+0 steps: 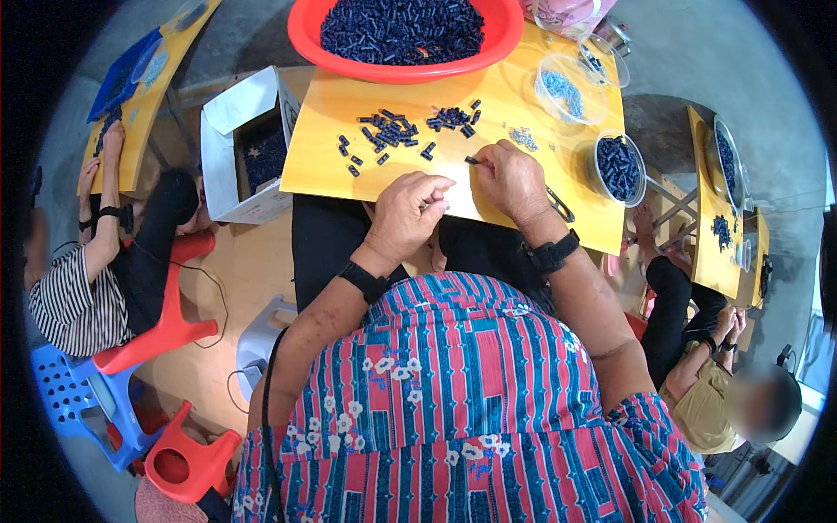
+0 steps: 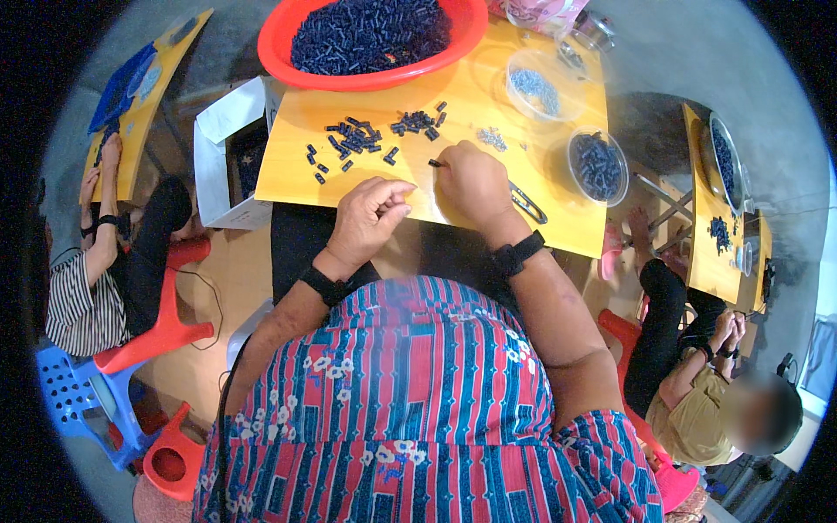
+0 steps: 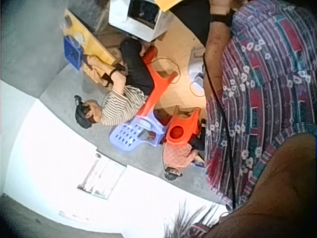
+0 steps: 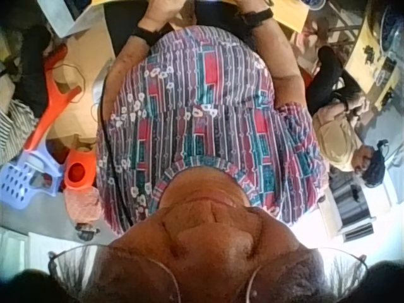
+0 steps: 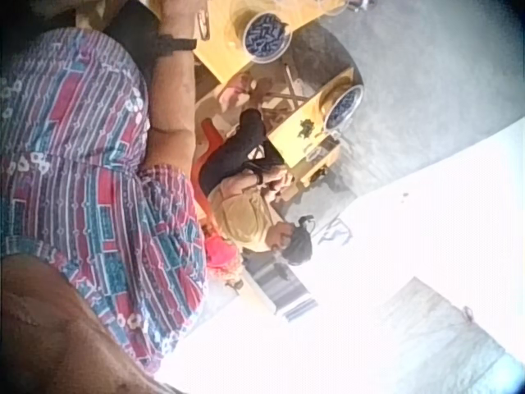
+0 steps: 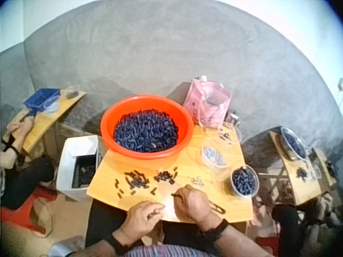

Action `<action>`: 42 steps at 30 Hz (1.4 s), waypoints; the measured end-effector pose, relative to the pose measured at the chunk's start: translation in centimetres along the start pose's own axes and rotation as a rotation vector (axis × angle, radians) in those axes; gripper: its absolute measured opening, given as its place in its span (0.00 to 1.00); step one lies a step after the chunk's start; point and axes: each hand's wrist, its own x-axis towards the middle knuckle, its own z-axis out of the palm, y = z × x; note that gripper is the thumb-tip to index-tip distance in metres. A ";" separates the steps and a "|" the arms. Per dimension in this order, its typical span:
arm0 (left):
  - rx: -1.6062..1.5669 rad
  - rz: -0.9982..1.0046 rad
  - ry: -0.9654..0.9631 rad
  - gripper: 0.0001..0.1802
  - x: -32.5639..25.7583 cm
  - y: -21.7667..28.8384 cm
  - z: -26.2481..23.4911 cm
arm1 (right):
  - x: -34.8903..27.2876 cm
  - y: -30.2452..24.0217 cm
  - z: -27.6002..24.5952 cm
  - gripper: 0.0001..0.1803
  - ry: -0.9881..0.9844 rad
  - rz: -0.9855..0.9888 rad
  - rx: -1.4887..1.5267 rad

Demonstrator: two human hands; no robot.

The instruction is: The person picks up a small metal piece and a black plastic component, fits the metal piece into the plastic component, and places the assembled unit on the table, repeating the process.

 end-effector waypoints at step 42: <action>0.057 -0.081 0.095 0.04 1.2 -1.0 0.8 | -2.9 0.3 2.9 0.05 0.039 -0.017 0.622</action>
